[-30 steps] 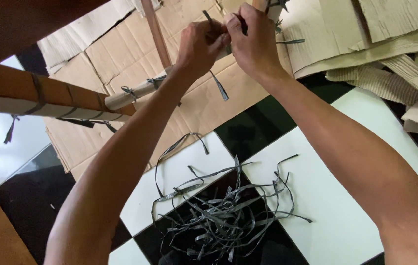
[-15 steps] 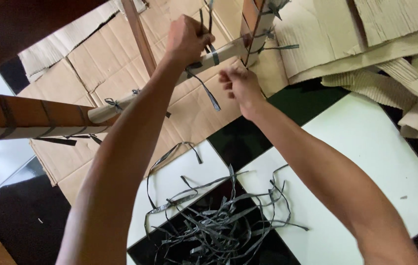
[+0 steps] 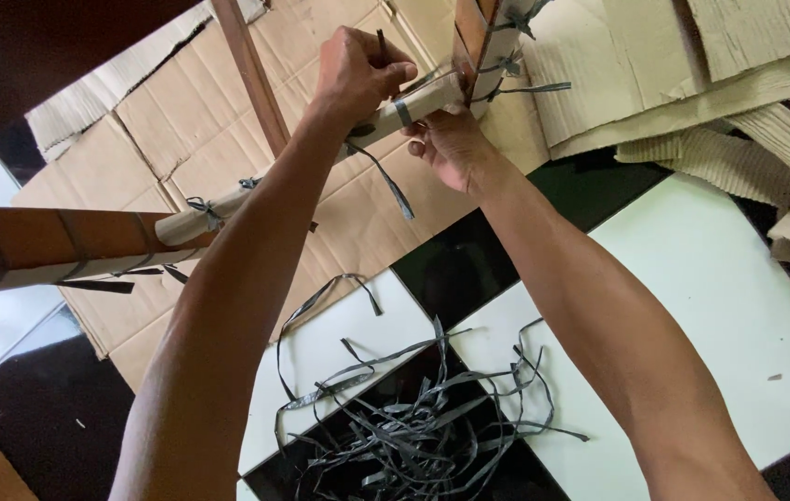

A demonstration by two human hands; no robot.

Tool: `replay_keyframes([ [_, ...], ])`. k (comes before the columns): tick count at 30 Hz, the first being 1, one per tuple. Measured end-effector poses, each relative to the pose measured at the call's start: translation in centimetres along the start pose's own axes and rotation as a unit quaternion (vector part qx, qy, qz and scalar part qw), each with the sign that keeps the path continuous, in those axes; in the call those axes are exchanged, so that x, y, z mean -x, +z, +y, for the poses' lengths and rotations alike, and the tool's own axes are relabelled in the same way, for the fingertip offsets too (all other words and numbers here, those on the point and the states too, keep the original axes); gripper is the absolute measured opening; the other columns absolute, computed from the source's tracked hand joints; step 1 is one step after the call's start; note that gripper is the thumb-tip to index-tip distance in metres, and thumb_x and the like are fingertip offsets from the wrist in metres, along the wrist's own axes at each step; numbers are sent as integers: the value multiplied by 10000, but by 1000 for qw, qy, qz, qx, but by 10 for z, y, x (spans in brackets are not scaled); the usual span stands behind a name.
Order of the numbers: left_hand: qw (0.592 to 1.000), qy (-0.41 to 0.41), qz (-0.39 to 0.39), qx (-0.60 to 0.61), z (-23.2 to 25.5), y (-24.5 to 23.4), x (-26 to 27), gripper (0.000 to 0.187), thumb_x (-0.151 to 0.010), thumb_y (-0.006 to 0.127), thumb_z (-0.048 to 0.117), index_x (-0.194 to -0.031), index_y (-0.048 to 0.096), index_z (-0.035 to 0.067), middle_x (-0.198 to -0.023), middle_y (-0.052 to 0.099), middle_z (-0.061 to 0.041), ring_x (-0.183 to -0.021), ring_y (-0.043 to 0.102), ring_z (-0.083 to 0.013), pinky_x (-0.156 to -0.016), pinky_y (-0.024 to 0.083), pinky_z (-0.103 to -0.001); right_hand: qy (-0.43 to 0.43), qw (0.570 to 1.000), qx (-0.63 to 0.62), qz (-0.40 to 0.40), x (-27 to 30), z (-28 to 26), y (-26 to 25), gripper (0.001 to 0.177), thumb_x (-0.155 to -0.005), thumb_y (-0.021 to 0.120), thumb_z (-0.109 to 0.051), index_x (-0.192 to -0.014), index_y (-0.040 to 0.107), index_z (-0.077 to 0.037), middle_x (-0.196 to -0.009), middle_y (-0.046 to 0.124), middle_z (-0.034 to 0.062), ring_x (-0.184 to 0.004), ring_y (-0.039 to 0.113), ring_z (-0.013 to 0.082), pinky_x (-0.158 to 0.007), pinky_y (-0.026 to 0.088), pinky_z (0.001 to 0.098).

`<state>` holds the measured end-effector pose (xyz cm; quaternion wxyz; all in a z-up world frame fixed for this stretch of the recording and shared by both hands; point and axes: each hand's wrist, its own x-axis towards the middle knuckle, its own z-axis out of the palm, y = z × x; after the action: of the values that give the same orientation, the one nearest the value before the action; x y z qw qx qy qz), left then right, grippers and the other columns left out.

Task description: Wrapping furniture legs with protective paper and securing them with ties

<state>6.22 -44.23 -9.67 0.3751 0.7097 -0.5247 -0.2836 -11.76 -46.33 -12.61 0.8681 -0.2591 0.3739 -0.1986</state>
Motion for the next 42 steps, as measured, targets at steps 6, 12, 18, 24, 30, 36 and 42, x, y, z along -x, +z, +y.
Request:
replay_keyframes([
  [6,998,-64,-11,27,19,-7,4,103,-790,885,97,-862,817,68,-753,807,-61,-531,727,-89,-500,628,-178,-43,996,-30,72,1,9,6,227,-953,673,-138,-1145,603,-38,-895,673,59,-733,627,114,-553,426,236],
  [12,1000,4,9,7,5,-9,7,90,-832,862,91,-903,810,75,-758,802,-72,-524,715,-77,-464,588,-177,-14,981,-8,191,8,6,23,190,-1013,393,-99,-1151,523,-82,-944,602,59,-665,588,110,-495,356,236],
  [18,983,150,-28,-99,5,-36,6,59,-868,781,-70,-894,781,-17,-740,777,-101,-560,763,-137,-461,602,-169,-9,978,27,207,45,18,33,194,-903,503,-197,-762,585,-93,-808,728,62,-524,404,69,-418,282,205],
  [24,960,161,-66,-220,53,-52,17,118,-974,703,2,-870,758,10,-828,777,-139,-611,763,-161,-446,609,-218,-458,723,486,179,63,41,2,190,-975,491,-67,-884,657,-78,-644,544,-22,-507,374,95,-461,300,271],
  [30,934,263,5,-243,85,-56,43,140,-951,686,-16,-822,709,32,-771,705,-76,-558,627,-114,-437,543,-240,-592,548,584,89,110,-14,23,283,-990,675,40,-1249,634,-65,-1178,699,79,-824,693,262,-687,545,399],
  [36,937,227,90,-250,59,-65,40,121,-974,661,8,-858,657,40,-773,669,-56,-531,564,-91,-407,467,-242,-562,558,607,65,95,5,15,161,-1111,539,-162,-1253,574,-95,-1104,706,67,-722,654,172,-594,553,315],
  [42,939,235,119,-223,80,-54,36,104,-933,698,-10,-865,630,31,-765,654,-68,-556,569,-122,-458,494,-291,-524,593,609,50,117,8,11,324,-933,696,38,-1226,612,-71,-1158,698,38,-941,707,239,-812,551,370],
])
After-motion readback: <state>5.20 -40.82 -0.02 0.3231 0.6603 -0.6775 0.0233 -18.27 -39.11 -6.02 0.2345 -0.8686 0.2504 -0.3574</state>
